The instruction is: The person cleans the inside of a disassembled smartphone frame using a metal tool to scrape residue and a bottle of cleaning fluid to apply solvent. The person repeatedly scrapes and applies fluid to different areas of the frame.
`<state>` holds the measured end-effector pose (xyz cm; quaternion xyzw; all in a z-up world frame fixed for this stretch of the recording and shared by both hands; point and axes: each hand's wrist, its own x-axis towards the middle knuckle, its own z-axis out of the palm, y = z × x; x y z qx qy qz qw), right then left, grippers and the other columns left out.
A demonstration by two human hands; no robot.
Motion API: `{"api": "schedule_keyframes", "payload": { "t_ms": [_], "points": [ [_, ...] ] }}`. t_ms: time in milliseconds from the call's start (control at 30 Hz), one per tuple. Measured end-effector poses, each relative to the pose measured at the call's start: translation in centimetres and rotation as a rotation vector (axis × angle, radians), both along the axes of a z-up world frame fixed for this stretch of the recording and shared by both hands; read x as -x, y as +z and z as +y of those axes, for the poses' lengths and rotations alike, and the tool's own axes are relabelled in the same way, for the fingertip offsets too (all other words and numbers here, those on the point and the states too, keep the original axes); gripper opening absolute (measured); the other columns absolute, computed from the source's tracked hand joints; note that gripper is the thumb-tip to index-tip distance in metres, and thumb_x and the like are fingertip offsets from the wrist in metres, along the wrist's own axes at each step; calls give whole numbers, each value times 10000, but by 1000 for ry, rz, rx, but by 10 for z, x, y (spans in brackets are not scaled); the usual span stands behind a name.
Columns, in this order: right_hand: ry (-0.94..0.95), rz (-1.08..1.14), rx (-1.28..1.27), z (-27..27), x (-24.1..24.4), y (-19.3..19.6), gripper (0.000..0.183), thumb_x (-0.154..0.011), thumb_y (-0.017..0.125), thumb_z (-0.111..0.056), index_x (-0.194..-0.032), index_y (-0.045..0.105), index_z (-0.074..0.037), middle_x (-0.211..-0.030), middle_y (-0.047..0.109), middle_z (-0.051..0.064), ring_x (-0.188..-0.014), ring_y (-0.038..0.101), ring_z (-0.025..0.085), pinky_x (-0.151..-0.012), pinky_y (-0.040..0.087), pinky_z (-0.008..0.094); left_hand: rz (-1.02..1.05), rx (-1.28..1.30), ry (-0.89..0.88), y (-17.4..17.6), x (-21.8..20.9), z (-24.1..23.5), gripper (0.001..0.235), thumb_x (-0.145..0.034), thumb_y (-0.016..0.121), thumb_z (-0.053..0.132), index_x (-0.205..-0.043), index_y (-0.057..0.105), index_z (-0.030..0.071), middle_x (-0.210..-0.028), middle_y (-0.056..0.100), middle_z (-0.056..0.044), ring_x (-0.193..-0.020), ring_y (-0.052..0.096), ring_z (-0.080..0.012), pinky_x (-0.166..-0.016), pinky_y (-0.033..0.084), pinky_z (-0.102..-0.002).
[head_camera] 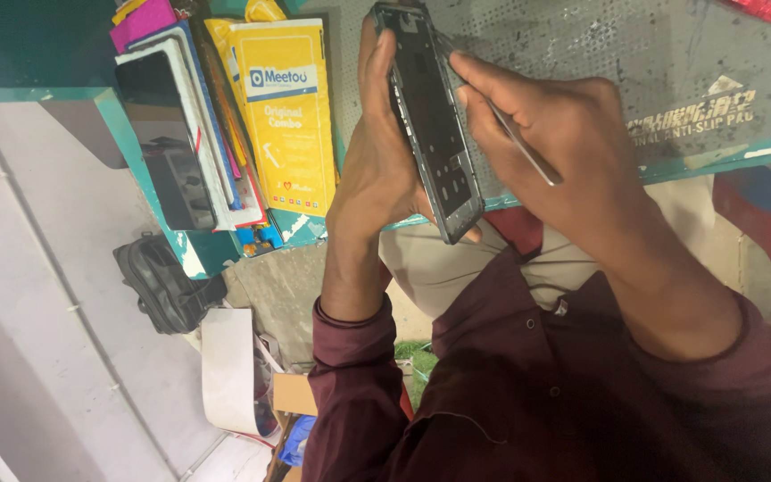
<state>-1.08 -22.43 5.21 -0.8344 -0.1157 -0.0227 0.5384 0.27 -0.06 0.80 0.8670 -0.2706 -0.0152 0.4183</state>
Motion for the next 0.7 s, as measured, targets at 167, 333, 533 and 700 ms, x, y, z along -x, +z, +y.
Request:
{"api": "schedule_keyframes", "payload": {
  "t_ms": [167,333,533,700],
  "points": [
    [-13,-251,-18,13,3,-11,232,-1111,670,-34,-1319,636,65,-895,710,188,-715,707,245,-668,535,347,54,-33,41,-4,1,0,1340,-786,1033,253,-1630,2,103,-1684,58,-245,-1596,231,-389,-1321,361,-395],
    [-19,-270,-23,12,8,-14,257,-1122,652,-42,-1363,618,40,-892,693,170,-742,694,238,-659,534,327,88,-54,57,-9,2,4,1262,-878,980,215,-1655,-6,78,-1719,74,-244,-1558,319,-349,-1275,403,-353],
    [-20,-80,-65,7,12,-4,295,-1073,672,-65,-1351,673,35,-645,599,110,-513,557,127,-517,437,314,80,-102,67,-1,1,-1,1255,-850,972,196,-1642,6,68,-1723,98,-254,-1521,362,-361,-1243,425,-365],
    [-11,-38,-99,6,1,-14,319,-1101,667,-88,-1398,663,27,-652,571,117,-509,516,120,-524,410,314,-21,8,3,6,-1,-4,1407,-605,1027,265,-1571,27,53,-1622,82,-287,-1502,299,-476,-1233,408,-446]
  ]
}}
